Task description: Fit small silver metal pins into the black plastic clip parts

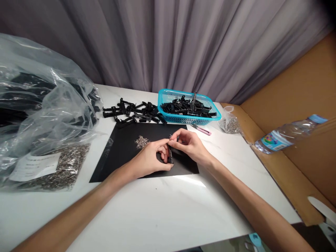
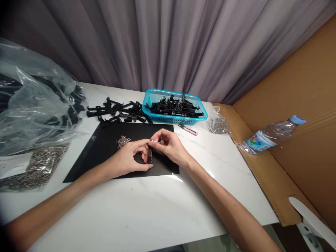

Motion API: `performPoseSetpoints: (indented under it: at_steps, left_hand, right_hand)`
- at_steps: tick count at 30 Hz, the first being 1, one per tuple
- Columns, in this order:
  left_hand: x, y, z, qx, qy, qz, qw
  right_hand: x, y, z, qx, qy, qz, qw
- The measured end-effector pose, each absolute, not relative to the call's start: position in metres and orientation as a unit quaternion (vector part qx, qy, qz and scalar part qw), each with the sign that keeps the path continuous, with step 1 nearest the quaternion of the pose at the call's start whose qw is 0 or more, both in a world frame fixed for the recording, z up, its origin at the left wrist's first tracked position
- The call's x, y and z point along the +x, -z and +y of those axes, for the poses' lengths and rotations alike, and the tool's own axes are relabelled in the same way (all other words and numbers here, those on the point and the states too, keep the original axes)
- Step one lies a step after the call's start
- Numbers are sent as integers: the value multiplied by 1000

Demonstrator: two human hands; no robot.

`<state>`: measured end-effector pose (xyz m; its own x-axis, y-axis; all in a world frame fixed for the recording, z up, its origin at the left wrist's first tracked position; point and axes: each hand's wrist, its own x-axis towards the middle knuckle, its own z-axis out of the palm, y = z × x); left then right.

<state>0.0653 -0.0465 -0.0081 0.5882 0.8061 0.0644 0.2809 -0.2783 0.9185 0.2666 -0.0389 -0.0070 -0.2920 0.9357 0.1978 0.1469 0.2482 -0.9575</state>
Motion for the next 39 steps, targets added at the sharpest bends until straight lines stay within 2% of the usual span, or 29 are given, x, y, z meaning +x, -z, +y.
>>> performPoseSetpoints:
  at_steps: [20, 24, 30, 32, 36, 39]
  left_hand:
    - [65, 8, -46, 722, -293, 340, 527]
    - [65, 8, -46, 716, -293, 342, 534]
    - [65, 4, -47, 709, -290, 361, 531]
    - [65, 3, -48, 711, -284, 368, 528]
    - [65, 1, -48, 712, -276, 378, 523]
    - [65, 1, -46, 721, -268, 373, 519]
  right_hand:
    - [270, 6, -36, -433, -502, -604, 441]
    - [271, 5, -37, -448, -422, -628, 477]
    - [276, -3, -43, -464, -178, -709, 501]
    - [276, -4, -44, -471, -199, -691, 511]
    - [272, -2, -45, -432, -348, -632, 541]
    - [267, 1, -45, -398, -397, -617, 551]
